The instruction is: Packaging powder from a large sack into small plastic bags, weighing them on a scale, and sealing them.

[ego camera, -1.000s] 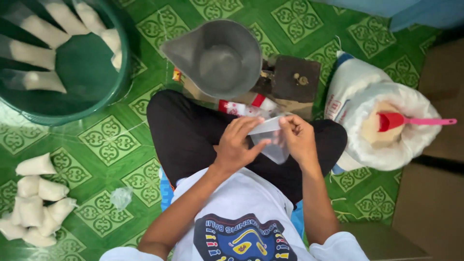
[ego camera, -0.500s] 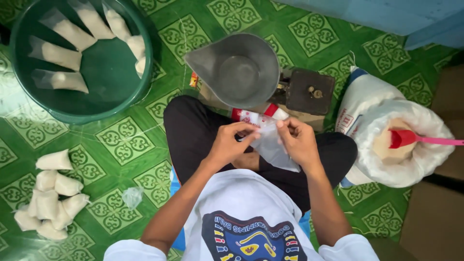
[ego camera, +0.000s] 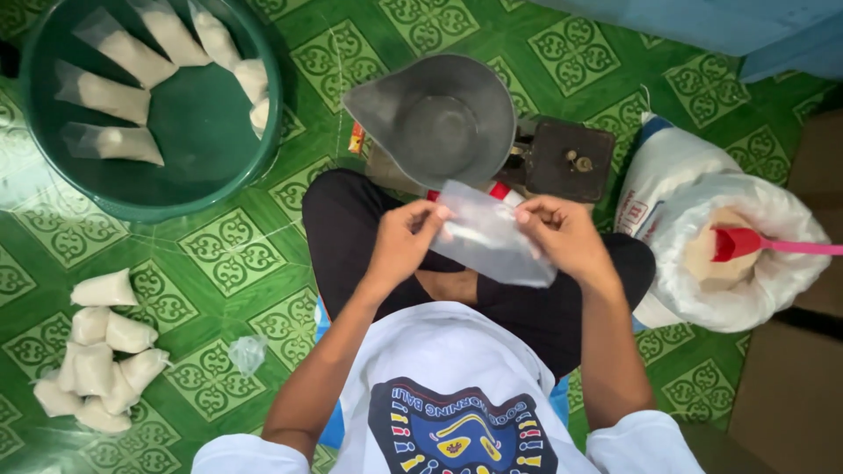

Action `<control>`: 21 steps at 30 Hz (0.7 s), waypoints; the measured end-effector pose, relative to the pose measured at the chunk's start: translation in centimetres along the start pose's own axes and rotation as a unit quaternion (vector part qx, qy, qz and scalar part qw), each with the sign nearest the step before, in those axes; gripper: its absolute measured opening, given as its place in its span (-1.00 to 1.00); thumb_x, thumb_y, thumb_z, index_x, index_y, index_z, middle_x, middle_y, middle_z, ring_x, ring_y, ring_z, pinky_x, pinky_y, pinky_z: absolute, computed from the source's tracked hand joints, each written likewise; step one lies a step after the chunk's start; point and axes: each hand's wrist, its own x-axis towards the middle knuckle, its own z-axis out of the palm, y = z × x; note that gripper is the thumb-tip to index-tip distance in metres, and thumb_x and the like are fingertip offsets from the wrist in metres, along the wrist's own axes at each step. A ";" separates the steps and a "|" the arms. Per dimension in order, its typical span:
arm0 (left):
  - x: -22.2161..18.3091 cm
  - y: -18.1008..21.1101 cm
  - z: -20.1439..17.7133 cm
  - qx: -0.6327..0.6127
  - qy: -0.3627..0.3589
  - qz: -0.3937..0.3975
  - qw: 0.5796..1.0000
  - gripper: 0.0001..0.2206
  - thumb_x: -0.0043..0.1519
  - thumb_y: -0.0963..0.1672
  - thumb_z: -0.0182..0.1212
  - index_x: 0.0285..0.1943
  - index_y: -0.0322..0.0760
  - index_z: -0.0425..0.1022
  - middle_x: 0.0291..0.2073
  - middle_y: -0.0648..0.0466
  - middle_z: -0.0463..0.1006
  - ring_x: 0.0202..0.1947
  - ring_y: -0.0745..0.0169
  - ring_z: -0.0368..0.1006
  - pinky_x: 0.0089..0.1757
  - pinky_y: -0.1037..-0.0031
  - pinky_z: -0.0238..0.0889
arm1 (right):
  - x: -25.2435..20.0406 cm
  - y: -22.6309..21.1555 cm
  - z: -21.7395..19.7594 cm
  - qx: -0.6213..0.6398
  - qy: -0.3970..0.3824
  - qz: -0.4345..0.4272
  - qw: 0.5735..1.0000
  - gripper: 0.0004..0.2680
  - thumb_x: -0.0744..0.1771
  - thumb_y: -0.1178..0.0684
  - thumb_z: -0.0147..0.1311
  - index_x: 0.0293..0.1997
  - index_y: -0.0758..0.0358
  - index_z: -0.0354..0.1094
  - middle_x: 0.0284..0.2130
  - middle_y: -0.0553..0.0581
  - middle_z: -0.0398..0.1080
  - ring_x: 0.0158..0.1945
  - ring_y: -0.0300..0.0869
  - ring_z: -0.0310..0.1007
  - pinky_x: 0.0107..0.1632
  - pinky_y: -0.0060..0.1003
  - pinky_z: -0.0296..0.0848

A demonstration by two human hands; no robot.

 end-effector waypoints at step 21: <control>-2.4 1.2 0.0 -0.043 0.094 0.009 0.995 -0.82 0.29 -0.07 0.17 -0.20 -0.20 0.65 -0.52 0.05 0.63 -0.44 0.49 0.45 -0.33 0.56 0.41 | -3.1 1.9 1.3 0.027 0.125 -0.025 0.992 -0.88 0.30 0.02 0.23 -0.30 0.23 0.52 -0.66 -0.04 0.32 -0.56 -0.44 0.20 -0.48 -0.57 0.22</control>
